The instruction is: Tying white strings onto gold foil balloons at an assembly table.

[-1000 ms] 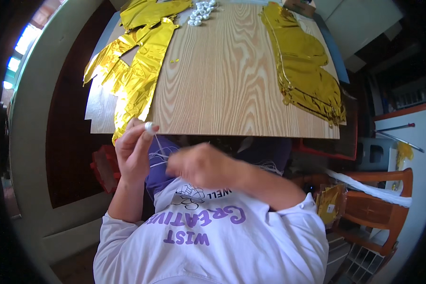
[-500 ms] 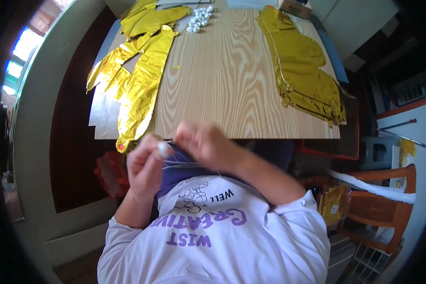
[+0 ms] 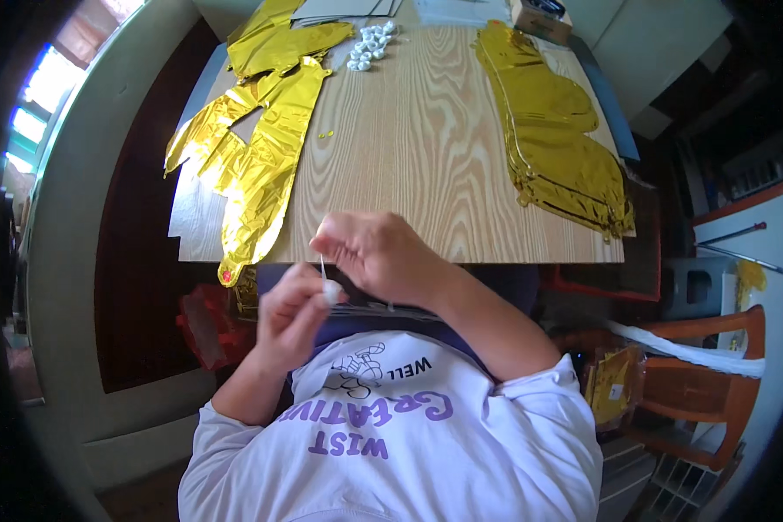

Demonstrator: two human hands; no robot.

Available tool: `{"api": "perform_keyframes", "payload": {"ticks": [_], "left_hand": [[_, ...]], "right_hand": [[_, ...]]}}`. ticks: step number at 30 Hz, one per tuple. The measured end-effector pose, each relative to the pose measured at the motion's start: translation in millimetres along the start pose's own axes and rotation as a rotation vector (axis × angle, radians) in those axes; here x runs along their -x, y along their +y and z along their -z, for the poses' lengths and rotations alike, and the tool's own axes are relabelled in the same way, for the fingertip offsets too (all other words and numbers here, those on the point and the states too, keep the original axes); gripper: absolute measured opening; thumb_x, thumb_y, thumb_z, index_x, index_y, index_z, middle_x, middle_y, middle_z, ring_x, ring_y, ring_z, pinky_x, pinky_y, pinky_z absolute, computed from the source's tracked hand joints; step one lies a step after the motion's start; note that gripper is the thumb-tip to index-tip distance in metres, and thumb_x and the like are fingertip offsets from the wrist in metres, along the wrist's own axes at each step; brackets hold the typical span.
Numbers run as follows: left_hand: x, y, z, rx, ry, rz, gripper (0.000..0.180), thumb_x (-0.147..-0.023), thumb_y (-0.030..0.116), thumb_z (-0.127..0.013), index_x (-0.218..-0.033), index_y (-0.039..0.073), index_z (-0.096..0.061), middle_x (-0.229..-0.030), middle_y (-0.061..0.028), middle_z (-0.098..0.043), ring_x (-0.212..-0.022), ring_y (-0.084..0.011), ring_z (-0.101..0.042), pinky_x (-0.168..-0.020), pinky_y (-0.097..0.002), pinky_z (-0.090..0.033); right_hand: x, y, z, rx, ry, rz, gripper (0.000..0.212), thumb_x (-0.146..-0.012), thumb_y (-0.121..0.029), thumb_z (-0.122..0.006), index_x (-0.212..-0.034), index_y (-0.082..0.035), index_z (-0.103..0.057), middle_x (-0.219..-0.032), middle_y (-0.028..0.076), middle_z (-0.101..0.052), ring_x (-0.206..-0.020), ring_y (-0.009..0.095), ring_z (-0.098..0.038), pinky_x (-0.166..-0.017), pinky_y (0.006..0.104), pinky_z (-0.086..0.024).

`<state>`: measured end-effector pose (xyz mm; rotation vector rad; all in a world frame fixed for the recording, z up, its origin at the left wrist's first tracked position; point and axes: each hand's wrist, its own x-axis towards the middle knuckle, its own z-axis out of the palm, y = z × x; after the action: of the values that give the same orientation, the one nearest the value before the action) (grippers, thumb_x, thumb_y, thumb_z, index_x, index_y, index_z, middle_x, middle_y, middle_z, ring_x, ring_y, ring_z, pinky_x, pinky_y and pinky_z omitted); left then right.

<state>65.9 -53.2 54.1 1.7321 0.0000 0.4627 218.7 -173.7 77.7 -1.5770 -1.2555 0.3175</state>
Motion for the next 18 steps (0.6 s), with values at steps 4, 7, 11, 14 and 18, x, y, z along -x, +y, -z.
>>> {"api": "perform_keyframes", "payload": {"ticks": [4, 7, 11, 14, 18], "left_hand": [[-17, 2, 8, 0.333, 0.329, 0.173, 0.010, -0.093, 0.005, -0.058, -0.089, 0.000, -0.065, -0.084, -0.0025, -0.057, -0.081, -0.0101, -0.054, -0.073, -0.0251, -0.042], [-2, -20, 6, -0.222, 0.099, 0.011, 0.008, -0.087, 0.002, -0.063, -0.093, 0.003, -0.068, -0.074, -0.0063, -0.057, -0.074, -0.0195, -0.056, -0.072, -0.0288, -0.042], [-6, 3, 11, 0.184, 0.131, 0.144, 0.009, -0.092, 0.005, -0.061, -0.094, 0.000, -0.068, -0.081, -0.0019, -0.056, -0.077, -0.0087, -0.052, -0.070, -0.0233, -0.041], [-10, -17, 13, 0.096, 0.157, 0.282, 0.009, -0.092, 0.006, -0.061, -0.093, -0.001, -0.067, -0.080, -0.0013, -0.056, -0.074, -0.0094, -0.053, -0.068, -0.0242, -0.042], [-6, 6, 5, 0.364, 0.014, 0.139, 0.011, -0.093, 0.005, -0.059, -0.095, -0.001, -0.068, -0.088, -0.0018, -0.059, -0.078, -0.0086, -0.052, -0.072, -0.0225, -0.040]], "right_hand": [[28, -3, -22, -0.107, -0.257, 0.104, 0.021, -0.095, -0.019, -0.059, -0.084, -0.002, -0.059, -0.069, 0.012, -0.058, -0.065, 0.024, -0.061, -0.062, 0.0328, -0.048], [6, -8, -2, 0.013, -0.062, 0.091, 0.018, -0.093, -0.018, -0.061, -0.084, -0.002, -0.060, -0.068, 0.012, -0.057, -0.062, 0.028, -0.059, -0.058, 0.0350, -0.048], [15, 3, -10, -0.004, -0.095, 0.118, 0.016, -0.090, -0.017, -0.064, -0.082, -0.003, -0.058, -0.068, 0.012, -0.057, -0.061, 0.029, -0.060, -0.057, 0.0347, -0.049], [16, -12, -13, 0.091, -0.149, 0.215, 0.016, -0.090, -0.017, -0.063, -0.081, -0.004, -0.057, -0.071, 0.012, -0.059, -0.065, 0.028, -0.063, -0.057, 0.0350, -0.049], [-3, 6, 1, 0.005, -0.050, 0.059, 0.015, -0.091, -0.015, -0.062, -0.082, -0.006, -0.056, -0.072, 0.010, -0.057, -0.065, 0.027, -0.061, -0.061, 0.0353, -0.050]]}}
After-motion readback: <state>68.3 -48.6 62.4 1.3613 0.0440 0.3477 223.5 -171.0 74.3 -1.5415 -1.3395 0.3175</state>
